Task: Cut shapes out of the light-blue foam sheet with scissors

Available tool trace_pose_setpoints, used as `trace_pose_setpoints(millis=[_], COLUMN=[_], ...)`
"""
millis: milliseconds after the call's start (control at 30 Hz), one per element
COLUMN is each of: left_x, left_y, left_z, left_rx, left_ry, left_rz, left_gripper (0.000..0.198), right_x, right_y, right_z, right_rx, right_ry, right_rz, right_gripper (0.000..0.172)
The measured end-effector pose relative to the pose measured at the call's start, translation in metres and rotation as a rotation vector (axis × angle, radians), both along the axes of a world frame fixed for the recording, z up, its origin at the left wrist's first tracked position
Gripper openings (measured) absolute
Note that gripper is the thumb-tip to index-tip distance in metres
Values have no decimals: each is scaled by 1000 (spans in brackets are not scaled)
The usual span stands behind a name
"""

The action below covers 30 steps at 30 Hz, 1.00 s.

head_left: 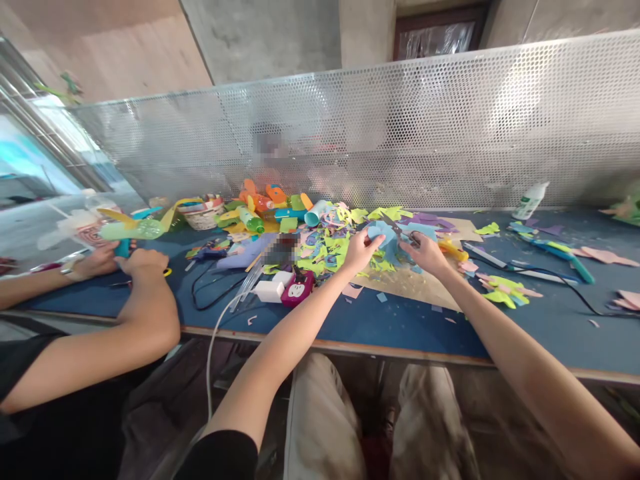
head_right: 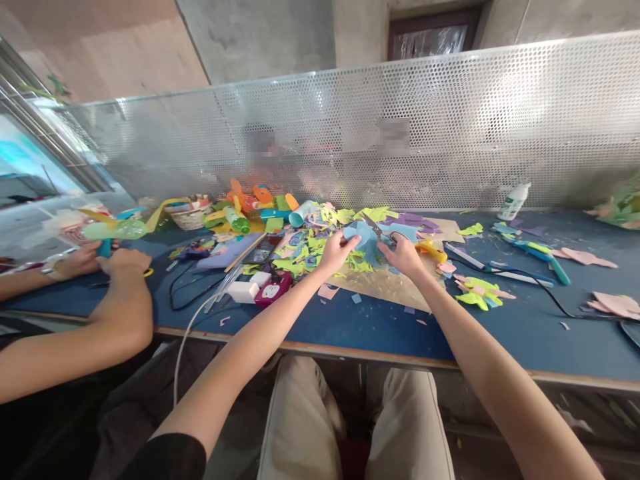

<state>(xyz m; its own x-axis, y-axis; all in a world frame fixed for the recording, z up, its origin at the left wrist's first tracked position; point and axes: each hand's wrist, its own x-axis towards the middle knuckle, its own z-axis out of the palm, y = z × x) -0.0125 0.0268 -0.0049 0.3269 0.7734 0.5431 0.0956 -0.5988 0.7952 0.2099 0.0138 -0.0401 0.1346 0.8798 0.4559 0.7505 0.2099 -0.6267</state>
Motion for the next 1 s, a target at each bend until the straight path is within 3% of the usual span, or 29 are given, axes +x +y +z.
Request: trace_pose_setpoints(millis=[167, 333, 567, 867, 1000], left_x=[5, 2, -3, -5, -4], left_y=[2, 1, 4, 0, -1], left_z=[-8, -8, -10, -3, -2], left_rx=[-86, -61, 49, 216, 253], left_ry=[-46, 113, 253, 396, 435], left_rz=[-155, -114, -34, -39, -39], left_gripper=[38, 42, 52, 61, 40], right_x=[3, -1, -6, -3, -6], right_y=[-4, -15, -19, -23, -22], right_z=[4, 16, 16, 22, 19], right_rx=[82, 189, 38, 0, -32], right_ry=[122, 127, 47, 42, 32], right_rz=[15, 196, 330, 271, 313], right_gripper=[28, 30, 33, 40, 36])
